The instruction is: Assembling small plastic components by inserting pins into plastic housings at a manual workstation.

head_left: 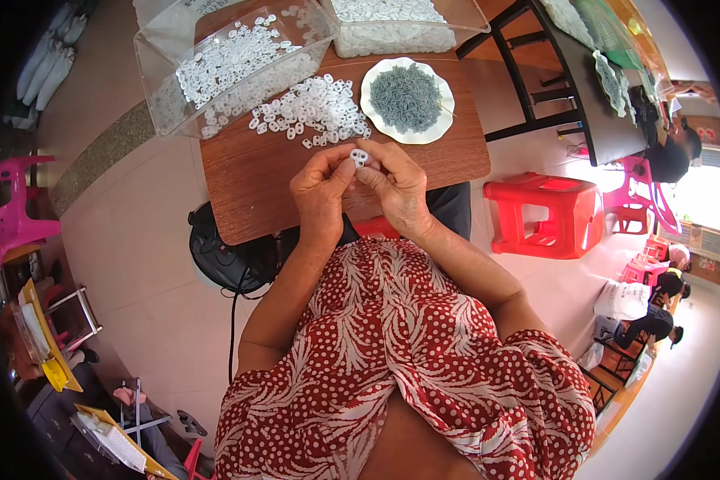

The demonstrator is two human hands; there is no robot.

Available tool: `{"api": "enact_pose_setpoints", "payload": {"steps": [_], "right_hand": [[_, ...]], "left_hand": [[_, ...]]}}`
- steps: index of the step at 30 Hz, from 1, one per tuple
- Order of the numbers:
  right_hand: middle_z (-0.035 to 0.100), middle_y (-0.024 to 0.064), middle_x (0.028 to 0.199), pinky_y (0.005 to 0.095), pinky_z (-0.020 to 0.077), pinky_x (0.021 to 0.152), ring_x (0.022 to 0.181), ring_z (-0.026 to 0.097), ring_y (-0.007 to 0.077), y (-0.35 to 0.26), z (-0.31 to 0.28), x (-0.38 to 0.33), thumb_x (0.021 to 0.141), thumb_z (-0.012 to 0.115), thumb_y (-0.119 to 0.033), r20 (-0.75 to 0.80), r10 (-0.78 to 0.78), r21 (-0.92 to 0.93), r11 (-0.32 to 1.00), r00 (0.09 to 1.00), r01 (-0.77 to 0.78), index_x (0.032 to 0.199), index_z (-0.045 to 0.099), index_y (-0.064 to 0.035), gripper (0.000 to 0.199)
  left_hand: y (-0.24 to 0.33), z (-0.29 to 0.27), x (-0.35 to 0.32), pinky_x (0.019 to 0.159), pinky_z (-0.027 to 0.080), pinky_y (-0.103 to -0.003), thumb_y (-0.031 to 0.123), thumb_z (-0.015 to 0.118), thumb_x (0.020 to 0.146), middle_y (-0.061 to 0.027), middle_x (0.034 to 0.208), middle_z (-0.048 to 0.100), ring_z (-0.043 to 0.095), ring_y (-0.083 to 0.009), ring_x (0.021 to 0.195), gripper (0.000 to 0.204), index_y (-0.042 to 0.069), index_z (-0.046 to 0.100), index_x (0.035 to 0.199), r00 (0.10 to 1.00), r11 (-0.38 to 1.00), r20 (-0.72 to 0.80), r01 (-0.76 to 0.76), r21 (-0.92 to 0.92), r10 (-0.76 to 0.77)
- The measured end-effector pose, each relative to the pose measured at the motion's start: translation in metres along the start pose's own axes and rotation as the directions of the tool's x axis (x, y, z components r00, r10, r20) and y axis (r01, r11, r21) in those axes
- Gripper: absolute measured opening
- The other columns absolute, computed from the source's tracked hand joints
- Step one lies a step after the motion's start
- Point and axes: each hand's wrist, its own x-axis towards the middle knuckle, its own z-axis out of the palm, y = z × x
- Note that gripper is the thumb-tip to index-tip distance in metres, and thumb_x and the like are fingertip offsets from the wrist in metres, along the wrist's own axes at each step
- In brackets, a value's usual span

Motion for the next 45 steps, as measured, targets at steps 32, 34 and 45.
{"api": "enact_pose_setpoints", "payload": {"steps": [32, 34, 45], "right_hand": [[0.057, 0.0065, 0.078, 0.0242, 0.0443, 0.060, 0.066, 0.054, 0.0145, -0.004, 0.006, 0.000, 0.074, 0.063, 0.002, -0.079, -0.192, -0.181, 0.968, 0.978, 0.175, 0.099, 0.061, -0.0017, 0.026], [0.058, 0.0085, 0.079, 0.0276, 0.0453, 0.061, 0.068, 0.055, 0.0191, -0.004, 0.006, 0.001, 0.072, 0.064, 0.003, -0.073, -0.204, -0.182, 0.965, 0.976, 0.188, 0.098, 0.060, -0.0002, 0.026], [0.056, 0.0074, 0.078, 0.0259, 0.0432, 0.059, 0.067, 0.053, 0.0164, -0.012, 0.007, 0.005, 0.073, 0.064, 0.002, -0.045, -0.243, -0.127, 0.964, 0.969, 0.236, 0.097, 0.059, -0.0006, 0.025]], "left_hand": [[-0.008, 0.006, -0.008, 0.060, 0.036, -0.017, 0.017, 0.054, 0.091, 0.0033, 0.082, 0.052, 0.041, -0.0034, 0.067, 0.017, 0.002, 0.059, 0.097, 0.971, 0.953, -0.034, -0.226, 0.204, 0.237], [-0.006, 0.007, -0.010, 0.062, 0.038, -0.017, 0.017, 0.053, 0.091, 0.0025, 0.084, 0.053, 0.043, -0.0037, 0.069, 0.017, 0.002, 0.058, 0.097, 0.971, 0.947, -0.041, -0.221, 0.234, 0.237], [0.002, 0.005, -0.014, 0.067, 0.039, -0.017, 0.013, 0.053, 0.091, 0.0017, 0.088, 0.052, 0.044, -0.0036, 0.076, 0.016, 0.001, 0.056, 0.100, 0.973, 0.959, -0.041, -0.216, 0.181, 0.227]]}}
